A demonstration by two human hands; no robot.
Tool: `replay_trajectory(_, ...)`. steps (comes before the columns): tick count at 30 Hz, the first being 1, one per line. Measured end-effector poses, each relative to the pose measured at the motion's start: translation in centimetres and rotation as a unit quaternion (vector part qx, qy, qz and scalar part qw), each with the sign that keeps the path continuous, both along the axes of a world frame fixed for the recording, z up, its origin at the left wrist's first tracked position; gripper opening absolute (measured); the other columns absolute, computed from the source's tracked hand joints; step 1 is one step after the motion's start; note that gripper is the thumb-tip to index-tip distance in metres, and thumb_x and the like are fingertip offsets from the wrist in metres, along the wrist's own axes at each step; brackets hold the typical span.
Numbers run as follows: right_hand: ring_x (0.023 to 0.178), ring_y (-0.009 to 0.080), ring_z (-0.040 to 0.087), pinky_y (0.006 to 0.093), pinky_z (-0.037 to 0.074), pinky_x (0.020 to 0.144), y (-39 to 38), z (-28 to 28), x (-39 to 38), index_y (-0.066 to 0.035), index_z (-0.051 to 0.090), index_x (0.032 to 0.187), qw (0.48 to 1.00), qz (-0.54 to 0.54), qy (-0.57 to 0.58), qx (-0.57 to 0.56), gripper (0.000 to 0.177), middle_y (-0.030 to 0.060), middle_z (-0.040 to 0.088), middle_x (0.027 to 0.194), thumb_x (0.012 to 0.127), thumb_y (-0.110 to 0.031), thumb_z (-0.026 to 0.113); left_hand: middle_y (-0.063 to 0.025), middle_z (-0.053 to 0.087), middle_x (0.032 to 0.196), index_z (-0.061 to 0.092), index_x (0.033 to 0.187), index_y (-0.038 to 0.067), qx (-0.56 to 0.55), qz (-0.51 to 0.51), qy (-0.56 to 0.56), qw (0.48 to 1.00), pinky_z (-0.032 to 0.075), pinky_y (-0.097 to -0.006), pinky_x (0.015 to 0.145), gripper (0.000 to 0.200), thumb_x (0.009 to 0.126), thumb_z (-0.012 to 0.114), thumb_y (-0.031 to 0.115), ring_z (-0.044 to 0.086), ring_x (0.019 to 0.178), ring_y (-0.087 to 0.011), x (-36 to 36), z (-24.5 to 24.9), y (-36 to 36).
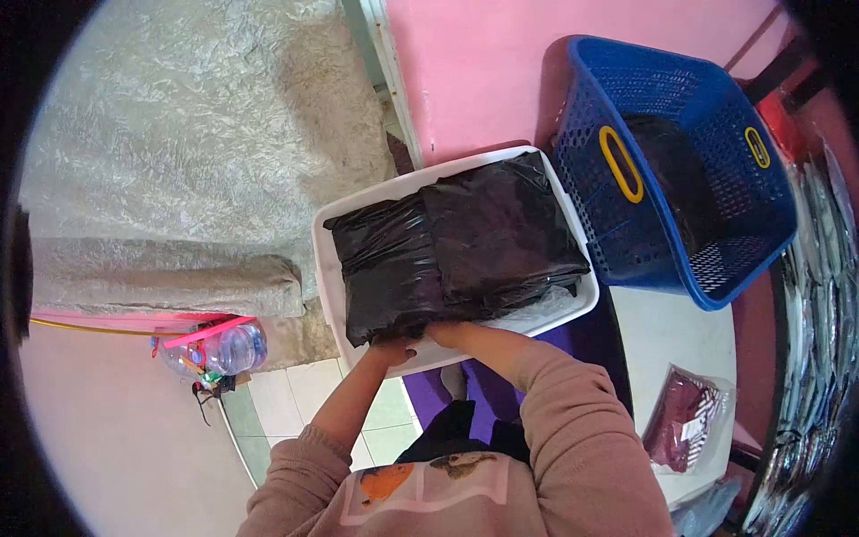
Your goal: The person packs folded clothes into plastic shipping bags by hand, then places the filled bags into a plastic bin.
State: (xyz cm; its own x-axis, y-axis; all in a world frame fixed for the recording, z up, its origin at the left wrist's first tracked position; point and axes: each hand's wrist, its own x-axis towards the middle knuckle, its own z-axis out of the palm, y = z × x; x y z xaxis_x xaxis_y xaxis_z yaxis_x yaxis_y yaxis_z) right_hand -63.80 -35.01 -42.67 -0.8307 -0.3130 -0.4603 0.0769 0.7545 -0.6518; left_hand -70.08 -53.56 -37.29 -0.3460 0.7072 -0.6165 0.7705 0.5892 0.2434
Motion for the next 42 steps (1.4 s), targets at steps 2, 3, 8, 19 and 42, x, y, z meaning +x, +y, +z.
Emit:
replay_trajectory(2, 0.135, 0.0322, 0.034, 0.0404, 0.023, 0.114, -0.2, -3.4, 0.4, -0.009, 0.048, 0.135, 0.997, -0.066, 0.031, -0.041, 0.048, 0.0177, 0.039, 0.144, 0.094, -0.032, 0.039, -0.0168, 0.041, 0.143, 0.05, 0.134, 0.018, 0.005, -0.001, 0.003, 1.0, 0.029, -0.0468, 0.11, 0.063, 0.076, 0.067, 0.037, 0.036, 0.133, -0.0366, -0.1, 0.6, 0.9)
replay_trajectory(3, 0.137, 0.0333, 0.032, 0.0408, 0.023, 0.115, -0.5, -4.8, 0.7, -0.007, 0.046, 0.137, 0.992, -0.098, 0.045, -0.064, 0.051, 0.0189, 0.036, 0.146, 0.093, -0.033, 0.039, -0.0162, 0.038, 0.145, 0.046, 0.137, 0.021, 0.017, 0.0, 0.032, 0.999, 0.026, -0.0478, 0.111, 0.068, 0.075, 0.067, 0.039, 0.032, 0.135, -0.0363, 0.2, 0.0, 0.5)
replay_trajectory(8, 0.136, 0.0329, 0.034, 0.0411, 0.024, 0.114, -2.2, -1.2, 0.0, -0.007, 0.045, 0.137, 0.997, -0.063, -0.026, 0.047, 0.05, 0.019, 0.038, 0.145, 0.093, -0.029, 0.04, -0.016, 0.033, 0.149, 0.04, 0.142, 0.018, 0.007, 0.035, 0.112, 0.993, 0.022, -0.0484, 0.113, 0.076, 0.073, 0.068, 0.033, 0.028, 0.138, -0.0351, 0.9, -2.2, -1.0)
replay_trajectory(19, 0.132, 0.0315, 0.038, 0.0415, 0.027, 0.112, -2.0, 4.8, -2.7, -0.009, 0.049, 0.133, 0.998, -0.047, 0.014, -0.038, 0.044, 0.0157, 0.044, 0.14, 0.092, -0.022, 0.041, -0.0193, 0.044, 0.139, 0.049, 0.134, 0.01, 0.205, 0.156, 0.191, 0.947, 0.025, -0.0515, 0.11, 0.054, 0.08, 0.052, 0.01, 0.035, 0.133, -0.0386, 0.6, -4.0, -1.3)
replay_trajectory(42, 0.117, 0.0321, 0.051, 0.0428, 0.037, 0.102, -5.1, -1.9, -2.5, -0.008, 0.06, 0.118, 0.996, -0.069, -0.054, 0.02, 0.035, 0.0158, 0.055, 0.126, 0.089, -0.023, 0.045, -0.0206, 0.049, 0.134, 0.059, 0.123, 0.007, 0.211, 0.18, 0.193, 0.941, 0.03, -0.0502, 0.108, 0.041, 0.085, 0.051, 0.018, 0.042, 0.127, -0.0388, 1.0, -3.1, -1.6)
